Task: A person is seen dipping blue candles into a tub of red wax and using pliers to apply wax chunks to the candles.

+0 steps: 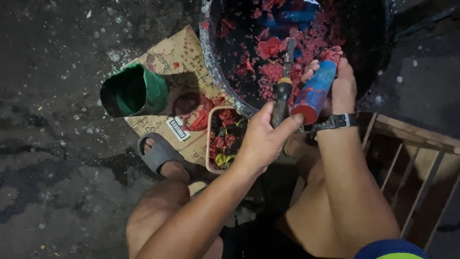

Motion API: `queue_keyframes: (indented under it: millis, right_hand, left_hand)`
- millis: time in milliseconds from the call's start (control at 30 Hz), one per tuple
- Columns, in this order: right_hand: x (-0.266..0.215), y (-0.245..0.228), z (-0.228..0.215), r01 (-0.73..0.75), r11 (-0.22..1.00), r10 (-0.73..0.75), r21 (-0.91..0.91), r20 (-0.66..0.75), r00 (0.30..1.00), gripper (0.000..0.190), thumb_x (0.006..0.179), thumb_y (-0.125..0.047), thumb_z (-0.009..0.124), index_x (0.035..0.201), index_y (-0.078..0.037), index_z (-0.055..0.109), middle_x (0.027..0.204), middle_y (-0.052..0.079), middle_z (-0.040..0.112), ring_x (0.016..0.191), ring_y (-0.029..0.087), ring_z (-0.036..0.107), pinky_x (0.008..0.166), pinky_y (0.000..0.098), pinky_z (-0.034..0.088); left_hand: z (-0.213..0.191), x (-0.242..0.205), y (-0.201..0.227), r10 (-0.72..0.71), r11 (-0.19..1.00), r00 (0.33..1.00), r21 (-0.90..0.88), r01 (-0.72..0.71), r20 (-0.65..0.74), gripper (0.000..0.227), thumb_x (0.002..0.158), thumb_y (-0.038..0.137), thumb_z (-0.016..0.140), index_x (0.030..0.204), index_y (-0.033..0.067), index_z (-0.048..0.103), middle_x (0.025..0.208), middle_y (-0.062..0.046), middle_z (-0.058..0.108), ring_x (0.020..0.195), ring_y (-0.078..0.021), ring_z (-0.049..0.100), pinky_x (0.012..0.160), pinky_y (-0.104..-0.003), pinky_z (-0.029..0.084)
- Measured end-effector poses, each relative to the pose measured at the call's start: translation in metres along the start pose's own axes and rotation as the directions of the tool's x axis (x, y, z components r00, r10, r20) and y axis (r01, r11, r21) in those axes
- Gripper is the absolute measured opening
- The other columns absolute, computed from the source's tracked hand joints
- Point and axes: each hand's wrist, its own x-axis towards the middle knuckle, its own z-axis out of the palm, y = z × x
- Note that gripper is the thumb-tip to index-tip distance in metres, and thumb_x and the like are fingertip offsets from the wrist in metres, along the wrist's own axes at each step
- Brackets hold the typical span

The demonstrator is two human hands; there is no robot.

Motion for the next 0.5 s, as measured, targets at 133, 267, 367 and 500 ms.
queue_keyframes:
  millis: [133, 267, 367, 500]
  right_hand:
    - [-0.005, 0.001, -0.001, -0.128, 0.980, 0.115, 0.153, 0.089, 0.989, 0.025, 0.079, -0.010, 0.055, 0.098, 0.006, 0.054, 0.089, 0.020, 0.059, 0.085, 0.028, 0.060, 0.083, 0.0400, 0.049]
    - [-0.014, 0.004, -0.001, -0.256, 0.922, 0.204, 0.290, 0.198, 0.959, 0.025, 0.078, -0.008, 0.055, 0.099, 0.006, 0.053, 0.090, 0.019, 0.058, 0.086, 0.028, 0.058, 0.083, 0.0388, 0.047]
    - [-0.019, 0.005, 0.001, -0.347, 0.864, 0.255, 0.365, 0.276, 0.927, 0.025, 0.078, -0.007, 0.055, 0.099, 0.006, 0.053, 0.091, 0.018, 0.058, 0.088, 0.028, 0.057, 0.084, 0.0380, 0.045]
    - [-0.025, 0.006, 0.004, -0.437, 0.793, 0.293, 0.425, 0.362, 0.885, 0.026, 0.077, -0.005, 0.055, 0.100, 0.006, 0.052, 0.092, 0.017, 0.057, 0.089, 0.028, 0.055, 0.084, 0.0372, 0.044]
  left_hand:
    - [-0.001, 0.001, -0.003, -0.002, 1.000, 1.000, -0.026, 0.003, 0.025, 0.030, 0.068, 0.027, 0.068, 0.085, 0.0045, 0.059, 0.071, -0.009, 0.060, 0.071, -0.0161, 0.055, 0.060, -0.030, 0.045]
    - [-0.002, 0.000, 0.000, -0.003, 1.000, 1.000, -0.006, 0.003, 0.028, 0.028, 0.068, 0.025, 0.067, 0.085, 0.0049, 0.059, 0.069, -0.008, 0.060, 0.069, -0.0154, 0.055, 0.059, -0.030, 0.045]
    - [-0.003, 0.000, 0.001, 0.006, 1.000, 1.000, -0.021, -0.006, 0.024, 0.027, 0.068, 0.024, 0.067, 0.084, 0.0039, 0.059, 0.069, -0.008, 0.059, 0.070, -0.0156, 0.054, 0.060, -0.031, 0.045]
    - [-0.004, 0.000, 0.008, 0.031, 0.999, 0.999, -0.016, -0.030, 0.034, 0.028, 0.067, 0.025, 0.067, 0.082, 0.0034, 0.058, 0.068, -0.009, 0.058, 0.069, -0.0167, 0.054, 0.059, -0.031, 0.044]
